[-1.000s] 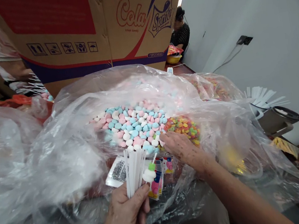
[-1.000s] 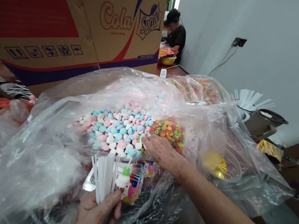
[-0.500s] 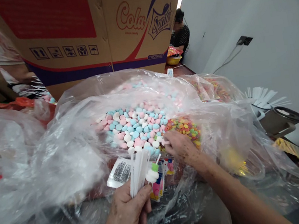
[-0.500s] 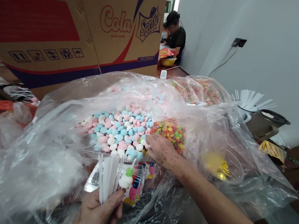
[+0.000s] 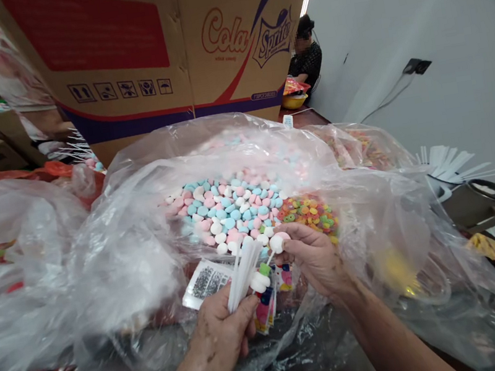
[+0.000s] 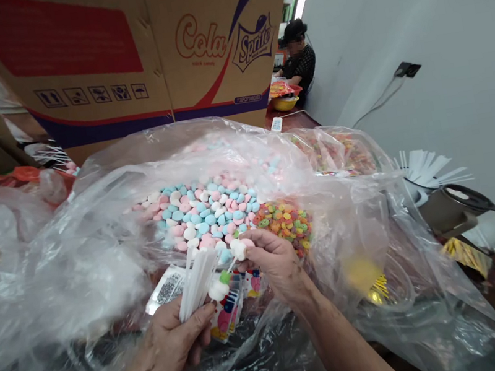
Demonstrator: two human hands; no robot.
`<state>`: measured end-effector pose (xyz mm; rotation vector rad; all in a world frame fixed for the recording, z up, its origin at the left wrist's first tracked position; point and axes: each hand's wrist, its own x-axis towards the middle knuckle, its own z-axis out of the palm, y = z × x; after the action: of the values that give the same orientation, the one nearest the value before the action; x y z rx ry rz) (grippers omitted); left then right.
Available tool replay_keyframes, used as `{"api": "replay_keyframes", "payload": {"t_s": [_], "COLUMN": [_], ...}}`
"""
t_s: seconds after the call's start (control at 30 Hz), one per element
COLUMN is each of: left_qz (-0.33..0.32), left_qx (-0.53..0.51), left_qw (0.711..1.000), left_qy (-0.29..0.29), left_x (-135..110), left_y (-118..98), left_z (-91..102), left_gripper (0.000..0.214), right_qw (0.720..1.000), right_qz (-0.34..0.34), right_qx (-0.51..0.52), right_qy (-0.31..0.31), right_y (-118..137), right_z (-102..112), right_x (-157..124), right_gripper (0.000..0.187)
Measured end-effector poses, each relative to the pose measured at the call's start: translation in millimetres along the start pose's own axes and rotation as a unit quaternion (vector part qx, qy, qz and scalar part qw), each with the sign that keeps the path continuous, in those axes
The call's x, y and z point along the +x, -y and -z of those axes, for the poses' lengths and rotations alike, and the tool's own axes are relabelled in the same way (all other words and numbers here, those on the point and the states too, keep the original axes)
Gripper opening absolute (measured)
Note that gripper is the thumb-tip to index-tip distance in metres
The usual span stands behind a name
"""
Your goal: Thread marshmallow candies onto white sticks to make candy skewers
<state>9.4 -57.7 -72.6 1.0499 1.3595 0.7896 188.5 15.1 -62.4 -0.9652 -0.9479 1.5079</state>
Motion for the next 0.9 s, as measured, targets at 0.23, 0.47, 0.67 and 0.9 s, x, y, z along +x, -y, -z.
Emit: {"api": "replay_keyframes", "payload": {"t_s": [0.23,0.47,0.67,0.9], "left_qz": [0.002,0.010,-0.018,-0.055], "left_qx": [0.009,-0.001,0.022,-0.014], "left_qw": [1.000,1.000,0.999,0.997], "left_qy": [-0.020,-0.018,-0.033,-0.047], "left_x": [2,3,1,4], "left_y": [4,5,8,17], "left_z": [0.9,-0.6,-0.3,-3.1], "left_gripper": [0.030,0.028,0.032,0.035], "right_qw": [1.000,0.979,0.934,0.894], "right_qz": [0.004,0.058,0.106,0.185], "right_qx": [-0.027,-0.193,-0.330,-0.395], "right_qy": [-0.004,0.011,0.084,0.103], "right_y": [-10,-14,-6,-8], "right_z": [7,12,13,11], "right_x": [4,-3,-6,-10], "right_gripper": [0.025,0.028,0.032,0.034]}}
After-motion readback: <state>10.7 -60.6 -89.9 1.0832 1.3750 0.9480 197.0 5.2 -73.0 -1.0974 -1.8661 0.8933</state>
